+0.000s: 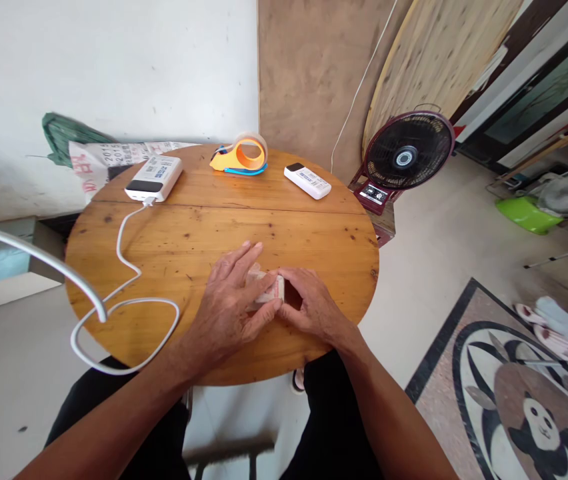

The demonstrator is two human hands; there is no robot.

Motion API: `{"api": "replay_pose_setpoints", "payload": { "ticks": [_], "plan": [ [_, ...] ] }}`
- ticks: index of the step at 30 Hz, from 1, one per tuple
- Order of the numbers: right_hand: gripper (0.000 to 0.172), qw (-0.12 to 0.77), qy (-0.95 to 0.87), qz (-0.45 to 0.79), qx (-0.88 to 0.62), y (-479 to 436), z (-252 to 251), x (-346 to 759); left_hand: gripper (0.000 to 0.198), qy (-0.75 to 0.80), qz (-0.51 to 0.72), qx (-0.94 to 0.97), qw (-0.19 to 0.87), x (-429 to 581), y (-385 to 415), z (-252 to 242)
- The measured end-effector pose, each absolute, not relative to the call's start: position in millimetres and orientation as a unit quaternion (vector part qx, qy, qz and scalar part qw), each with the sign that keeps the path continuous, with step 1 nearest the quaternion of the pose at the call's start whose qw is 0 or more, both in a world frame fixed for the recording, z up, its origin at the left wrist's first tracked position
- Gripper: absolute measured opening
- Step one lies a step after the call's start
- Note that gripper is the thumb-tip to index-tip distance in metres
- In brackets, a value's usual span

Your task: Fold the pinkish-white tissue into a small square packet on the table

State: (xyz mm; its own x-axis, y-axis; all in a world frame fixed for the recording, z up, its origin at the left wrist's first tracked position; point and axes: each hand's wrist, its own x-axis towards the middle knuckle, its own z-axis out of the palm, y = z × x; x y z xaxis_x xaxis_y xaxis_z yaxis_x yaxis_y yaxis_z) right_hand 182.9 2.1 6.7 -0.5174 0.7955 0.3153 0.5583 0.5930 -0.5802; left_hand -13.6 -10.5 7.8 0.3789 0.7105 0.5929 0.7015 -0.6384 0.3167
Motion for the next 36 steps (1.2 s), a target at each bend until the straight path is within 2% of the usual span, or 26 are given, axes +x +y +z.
{"api": "replay_pose_setpoints", "payload": {
  "ticks": [6, 14, 36],
  "plan": [
    [0.039, 0.270, -0.849, 0.213, -0.402, 1.8, 8.0, 183.9, 0.021, 0.412, 0.386, 0.825, -0.012, -13.5, -14.8, 8.7],
    [0.041, 0.272, -0.848, 0.211, -0.404, 1.4, 8.0, 184.2, 0.015, 0.399, 0.420, 0.815, 0.015, -13.9, -15.7, 10.4],
    [0.042, 0.265, -0.847, 0.215, -0.407, 1.0, 7.6, 184.1, 0.022, 0.351, 0.442, 0.826, 0.020, -13.7, -17.0, 7.7]
  ]
}}
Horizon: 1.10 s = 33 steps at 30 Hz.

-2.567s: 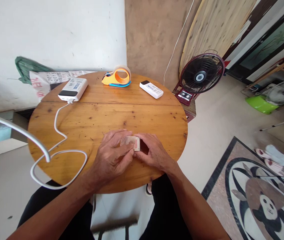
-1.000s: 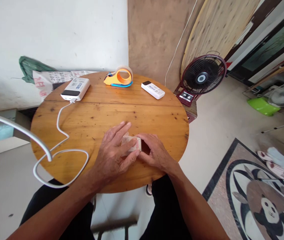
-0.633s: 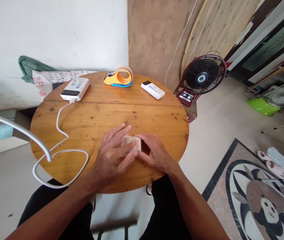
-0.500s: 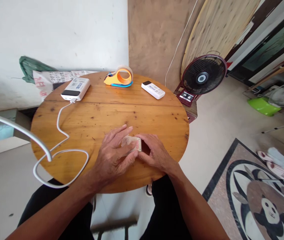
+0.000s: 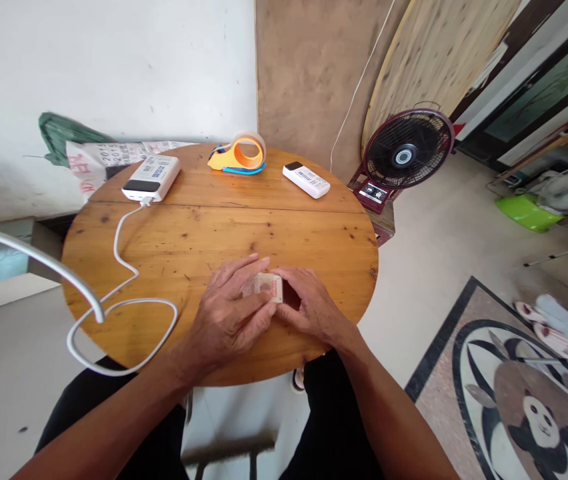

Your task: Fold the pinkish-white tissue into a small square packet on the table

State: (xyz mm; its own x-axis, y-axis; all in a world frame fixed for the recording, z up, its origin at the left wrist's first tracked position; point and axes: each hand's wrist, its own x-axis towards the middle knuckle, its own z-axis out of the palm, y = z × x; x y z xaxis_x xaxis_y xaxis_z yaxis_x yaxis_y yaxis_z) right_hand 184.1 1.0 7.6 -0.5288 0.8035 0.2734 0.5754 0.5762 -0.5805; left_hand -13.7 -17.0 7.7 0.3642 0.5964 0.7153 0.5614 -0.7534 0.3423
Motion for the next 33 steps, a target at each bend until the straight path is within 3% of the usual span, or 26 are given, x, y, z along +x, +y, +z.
{"api": "replay_pose_setpoints", "payload": {
  "ticks": [8, 14, 33],
  "plan": [
    [0.042, 0.269, -0.848, 0.213, -0.403, 1.7, 6.3, 184.8, 0.017, 0.359, 0.452, 0.815, 0.057, -14.5, -18.7, 11.9],
    [0.048, 0.268, -0.845, 0.214, -0.410, 1.7, 7.0, 184.6, 0.024, 0.404, 0.495, 0.763, 0.100, -18.2, -22.6, 15.8],
    [0.045, 0.271, -0.846, 0.212, -0.408, 1.4, 5.9, 183.6, 0.028, 0.365, 0.438, 0.821, 0.020, -14.9, -18.1, 10.0]
  ]
}}
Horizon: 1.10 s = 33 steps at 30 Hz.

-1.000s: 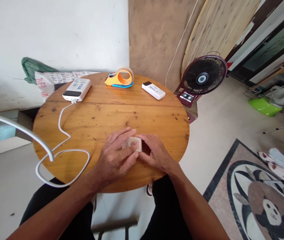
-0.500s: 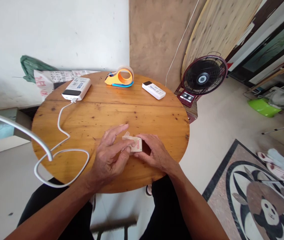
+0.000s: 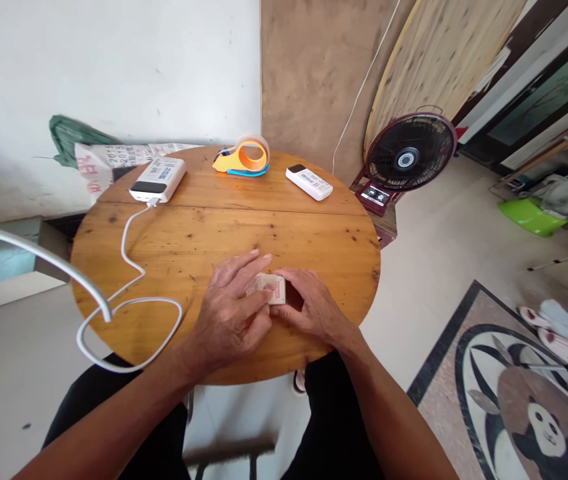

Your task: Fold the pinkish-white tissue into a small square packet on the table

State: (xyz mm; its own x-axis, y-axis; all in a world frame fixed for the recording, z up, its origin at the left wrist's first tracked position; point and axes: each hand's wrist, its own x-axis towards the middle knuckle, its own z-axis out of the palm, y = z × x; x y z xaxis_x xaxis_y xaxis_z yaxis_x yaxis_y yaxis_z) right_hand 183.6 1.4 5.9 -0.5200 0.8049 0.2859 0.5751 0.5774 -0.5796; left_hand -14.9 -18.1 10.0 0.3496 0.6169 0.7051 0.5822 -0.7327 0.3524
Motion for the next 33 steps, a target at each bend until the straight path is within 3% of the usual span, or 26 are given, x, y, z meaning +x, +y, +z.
{"api": "replay_pose_setpoints", "payload": {
  "ticks": [8, 13, 22, 33],
  "plan": [
    [0.048, 0.268, -0.843, 0.215, -0.413, 2.1, 3.8, 184.3, 0.027, 0.405, 0.465, 0.783, 0.084, -15.1, -20.4, 14.1],
    [0.046, 0.275, -0.843, 0.214, -0.409, 1.3, 6.0, 184.3, 0.031, 0.410, 0.449, 0.790, 0.080, -14.5, -18.0, 10.5],
    [0.043, 0.272, -0.848, 0.208, -0.406, 1.3, 6.6, 184.3, 0.021, 0.404, 0.413, 0.815, 0.046, -14.2, -15.7, 8.2],
    [0.043, 0.271, -0.851, 0.205, -0.401, 1.8, 5.9, 184.7, 0.020, 0.380, 0.438, 0.815, 0.014, -12.9, -17.8, 8.6]
  ]
}}
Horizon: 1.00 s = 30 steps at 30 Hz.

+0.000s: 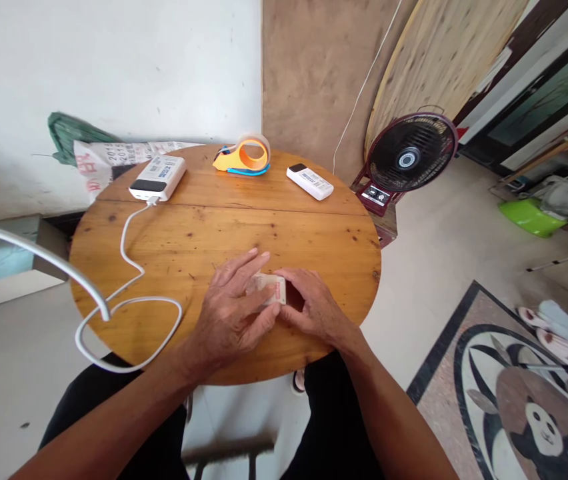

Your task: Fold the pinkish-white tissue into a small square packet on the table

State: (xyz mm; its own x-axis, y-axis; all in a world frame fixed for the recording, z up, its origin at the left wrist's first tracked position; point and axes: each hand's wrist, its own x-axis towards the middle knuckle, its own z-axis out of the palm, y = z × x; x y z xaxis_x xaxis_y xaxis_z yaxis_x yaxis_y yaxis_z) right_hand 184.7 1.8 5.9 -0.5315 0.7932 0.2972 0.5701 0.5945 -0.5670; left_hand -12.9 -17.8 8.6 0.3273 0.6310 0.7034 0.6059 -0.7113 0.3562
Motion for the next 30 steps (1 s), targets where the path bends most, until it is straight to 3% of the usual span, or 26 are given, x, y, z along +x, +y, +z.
{"api": "replay_pose_setpoints", "payload": {
  "ticks": [4, 11, 30],
  "plan": [
    [0.045, 0.275, -0.850, 0.206, -0.400, 1.1, 5.9, 184.9, 0.017, 0.384, 0.432, 0.816, 0.029, -13.8, -16.8, 7.8],
    [0.069, 0.278, -0.847, 0.206, -0.404, -0.3, 4.4, 186.7, 0.017, 0.395, 0.456, 0.793, 0.087, -14.7, -16.8, 10.5],
    [0.070, 0.266, -0.849, 0.215, -0.402, 0.6, 5.4, 188.2, 0.021, 0.510, 0.492, 0.658, 0.255, -18.1, -14.9, 12.8]
  ]
}}
